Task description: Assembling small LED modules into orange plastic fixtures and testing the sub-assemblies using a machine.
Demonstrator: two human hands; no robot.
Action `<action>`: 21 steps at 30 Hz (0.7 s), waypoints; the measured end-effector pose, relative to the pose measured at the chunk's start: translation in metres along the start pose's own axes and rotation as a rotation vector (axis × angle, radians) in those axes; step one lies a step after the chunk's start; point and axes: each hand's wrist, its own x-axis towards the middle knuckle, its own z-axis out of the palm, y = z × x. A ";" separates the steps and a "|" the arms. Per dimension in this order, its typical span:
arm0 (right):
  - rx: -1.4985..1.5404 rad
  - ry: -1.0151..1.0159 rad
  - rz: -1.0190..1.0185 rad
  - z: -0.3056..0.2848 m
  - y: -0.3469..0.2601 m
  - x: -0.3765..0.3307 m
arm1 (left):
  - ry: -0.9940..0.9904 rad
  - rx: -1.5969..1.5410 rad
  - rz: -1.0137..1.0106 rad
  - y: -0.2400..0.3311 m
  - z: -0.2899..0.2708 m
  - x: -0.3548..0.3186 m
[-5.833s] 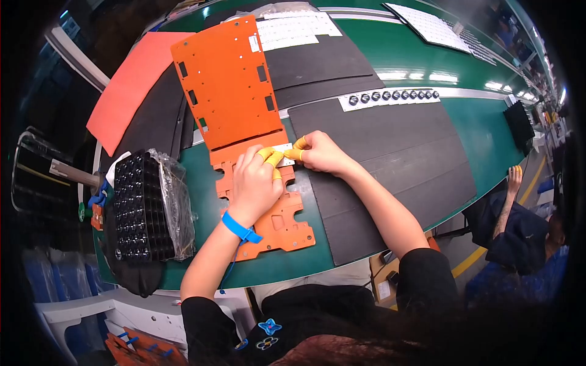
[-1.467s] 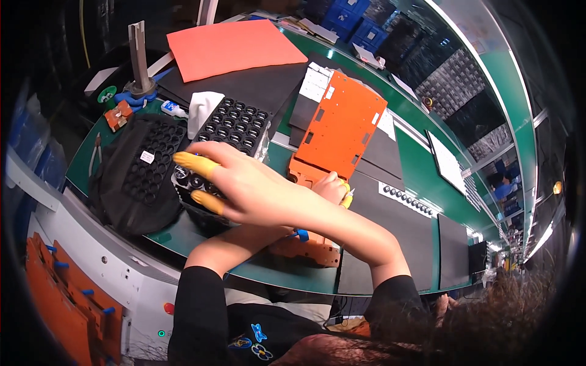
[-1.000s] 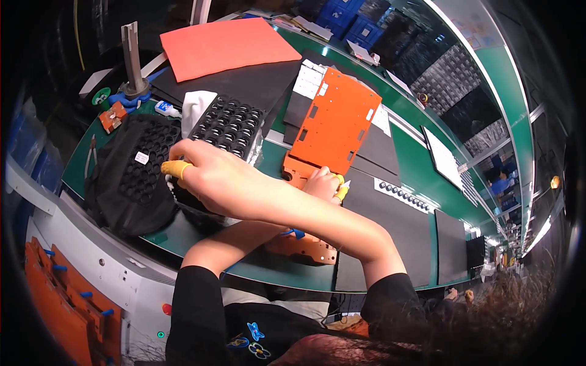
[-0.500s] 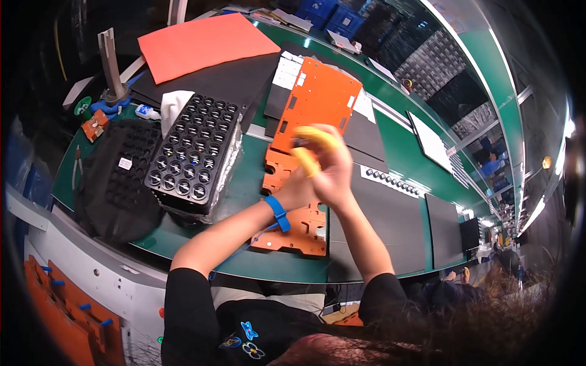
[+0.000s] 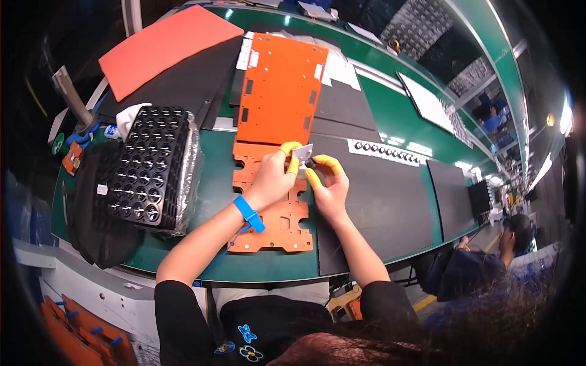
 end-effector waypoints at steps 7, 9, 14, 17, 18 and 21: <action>-0.023 0.013 -0.030 -0.002 0.002 -0.001 | -0.050 -0.054 -0.016 0.005 0.000 -0.004; -0.034 0.013 -0.022 -0.005 0.003 -0.001 | -0.054 -0.014 -0.011 0.005 -0.001 -0.004; -0.038 0.011 0.039 -0.003 0.001 0.000 | -0.019 0.037 0.036 0.007 0.002 -0.005; -0.053 0.025 0.075 -0.001 0.000 0.000 | -0.012 0.120 0.070 0.006 0.002 -0.005; -0.057 0.024 0.077 0.000 0.000 0.000 | -0.030 0.183 0.071 0.006 0.001 -0.004; -0.017 0.043 0.079 0.001 0.002 -0.001 | -0.023 0.257 0.152 0.010 0.002 -0.007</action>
